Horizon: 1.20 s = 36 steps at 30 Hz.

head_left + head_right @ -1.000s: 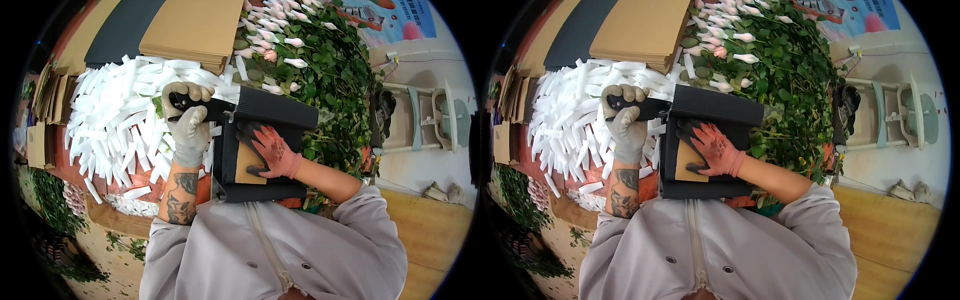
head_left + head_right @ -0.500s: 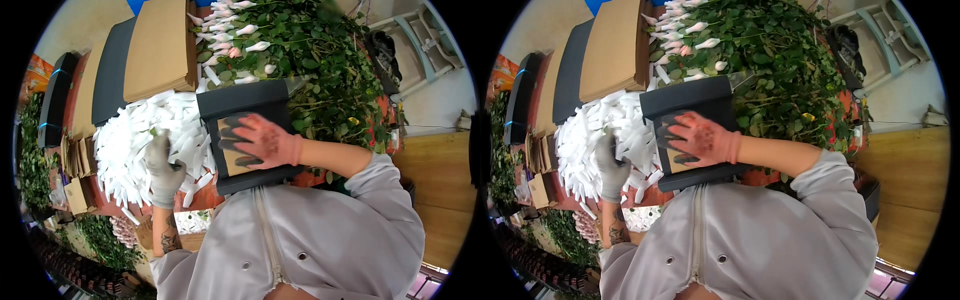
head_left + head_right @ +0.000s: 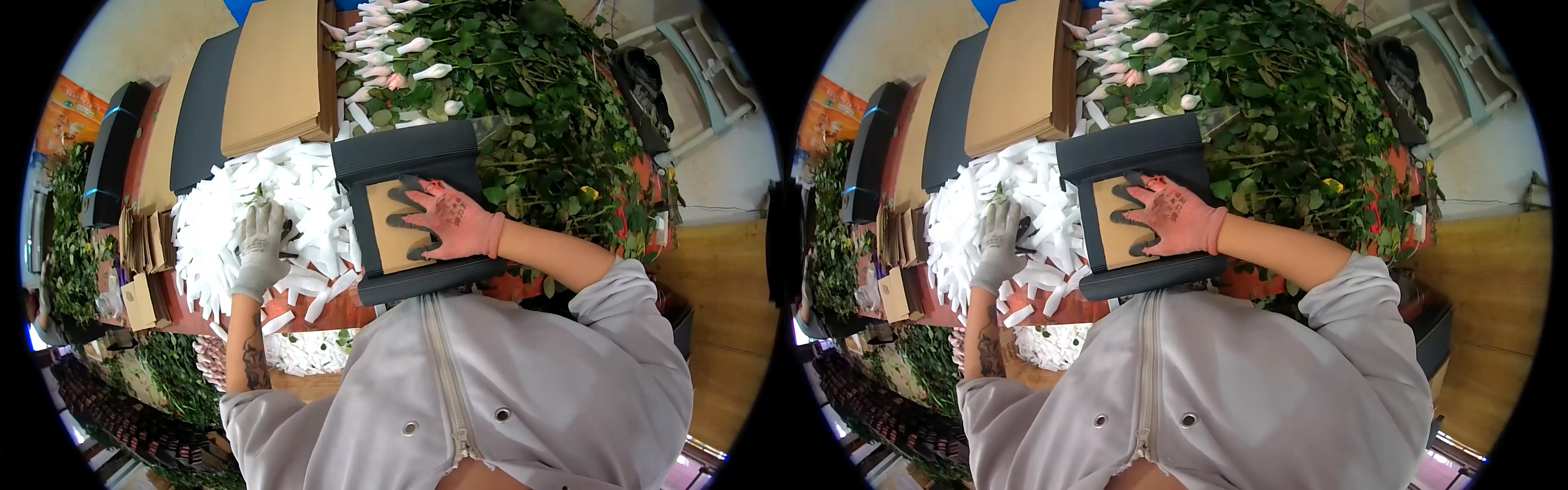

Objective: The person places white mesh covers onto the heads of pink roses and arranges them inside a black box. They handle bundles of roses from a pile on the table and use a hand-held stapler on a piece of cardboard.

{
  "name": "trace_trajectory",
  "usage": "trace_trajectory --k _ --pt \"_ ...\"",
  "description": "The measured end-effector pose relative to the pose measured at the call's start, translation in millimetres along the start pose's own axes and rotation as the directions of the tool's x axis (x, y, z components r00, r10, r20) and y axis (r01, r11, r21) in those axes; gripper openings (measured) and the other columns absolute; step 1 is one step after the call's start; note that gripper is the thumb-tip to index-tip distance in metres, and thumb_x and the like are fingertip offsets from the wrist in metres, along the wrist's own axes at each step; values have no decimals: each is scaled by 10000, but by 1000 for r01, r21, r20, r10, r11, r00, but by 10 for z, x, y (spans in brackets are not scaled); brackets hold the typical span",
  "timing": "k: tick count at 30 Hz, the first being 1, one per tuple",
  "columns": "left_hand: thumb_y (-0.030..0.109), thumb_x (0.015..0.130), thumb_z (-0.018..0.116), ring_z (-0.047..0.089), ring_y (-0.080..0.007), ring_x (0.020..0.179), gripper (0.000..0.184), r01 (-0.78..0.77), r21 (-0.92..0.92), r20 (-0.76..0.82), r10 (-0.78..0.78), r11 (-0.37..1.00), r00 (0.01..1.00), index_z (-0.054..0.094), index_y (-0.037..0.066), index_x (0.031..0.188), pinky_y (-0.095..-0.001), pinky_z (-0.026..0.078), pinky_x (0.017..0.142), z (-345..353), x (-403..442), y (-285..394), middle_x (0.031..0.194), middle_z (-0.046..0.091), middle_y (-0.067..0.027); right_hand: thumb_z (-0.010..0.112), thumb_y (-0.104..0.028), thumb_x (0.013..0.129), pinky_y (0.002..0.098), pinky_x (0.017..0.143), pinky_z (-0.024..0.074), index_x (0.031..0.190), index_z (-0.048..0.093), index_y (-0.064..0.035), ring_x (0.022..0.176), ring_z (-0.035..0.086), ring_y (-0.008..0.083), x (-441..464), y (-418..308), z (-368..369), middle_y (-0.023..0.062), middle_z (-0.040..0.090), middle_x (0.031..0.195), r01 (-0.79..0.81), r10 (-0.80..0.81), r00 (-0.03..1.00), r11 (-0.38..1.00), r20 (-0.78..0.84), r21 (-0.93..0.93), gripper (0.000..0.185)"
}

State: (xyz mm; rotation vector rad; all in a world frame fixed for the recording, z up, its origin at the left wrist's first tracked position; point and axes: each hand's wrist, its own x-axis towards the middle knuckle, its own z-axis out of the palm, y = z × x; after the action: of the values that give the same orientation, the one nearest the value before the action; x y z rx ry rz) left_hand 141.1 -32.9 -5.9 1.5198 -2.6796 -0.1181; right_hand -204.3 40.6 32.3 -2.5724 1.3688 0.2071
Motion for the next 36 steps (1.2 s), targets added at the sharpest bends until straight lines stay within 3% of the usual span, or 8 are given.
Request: trace_trajectory --k 6,15,17,20,22,27,32,36 --pt "128 683 656 576 -324 904 280 -389 -471 -242 308 792 920 598 68 950 -430 439 817 -784 0 966 950 604 -126 496 -577 774 412 1090 156 1292 472 -196 1326 222 341 -18 -32 -16 134 302 1421 -22 6 998 964 60 264 644" --pt "453 763 598 500 -302 1061 521 -353 -423 87 425 834 901 574 63 1108 -405 389 911 -641 -59 1626 1101 555 -127 575 -464 759 424 1024 294 1212 521 -195 1222 402 307 -66 49 100 139 460 1293 81 -62 972 994 -227 78 530" --pt "452 754 602 514 -313 1044 525 -369 -431 138 464 824 875 585 55 1097 -409 399 894 -676 39 1594 1098 560 -133 600 -363 779 373 963 384 1178 544 -168 1122 489 265 -2 187 -396 139 482 1231 139 -110 990 847 -86 513 448" --pt "454 762 597 533 -340 1016 519 -376 -459 239 519 805 820 598 37 1071 -417 414 874 -800 184 1556 1077 578 -149 617 -279 756 369 829 456 1037 615 -174 990 555 239 209 782 -955 50 574 980 -6 212 909 867 -358 498 300" --pt "399 764 625 543 -336 1005 467 -383 -576 181 569 722 802 606 34 1055 -420 418 870 -708 235 1431 1037 602 -154 594 -285 743 370 824 431 1009 611 -147 949 557 221 529 1599 -843 56 597 935 -158 120 694 987 -710 12 300" --pt "350 754 654 605 -274 909 379 -385 -600 142 567 701 811 634 53 988 -355 463 789 -1369 724 1545 930 648 -95 467 -246 793 446 793 366 966 547 -129 906 470 326 1126 2916 -60 141 507 952 -419 304 908 672 -289 -610 223" --pt "177 761 644 584 -268 876 341 -354 -601 -115 362 716 925 574 -1 1044 -340 447 809 -1514 1962 1380 937 594 -142 511 -194 794 362 708 407 988 547 -164 851 539 267 952 2859 -385 72 533 999 -431 286 798 886 -530 -170 200" --pt "108 763 585 537 -307 1025 400 -366 -353 -266 282 861 922 527 -12 1140 -374 420 892 -1090 3181 1142 1061 564 -166 524 -229 794 324 674 439 1060 572 -148 874 569 229 850 2655 -395 80 564 1033 -119 106 993 930 -56 -347 282"
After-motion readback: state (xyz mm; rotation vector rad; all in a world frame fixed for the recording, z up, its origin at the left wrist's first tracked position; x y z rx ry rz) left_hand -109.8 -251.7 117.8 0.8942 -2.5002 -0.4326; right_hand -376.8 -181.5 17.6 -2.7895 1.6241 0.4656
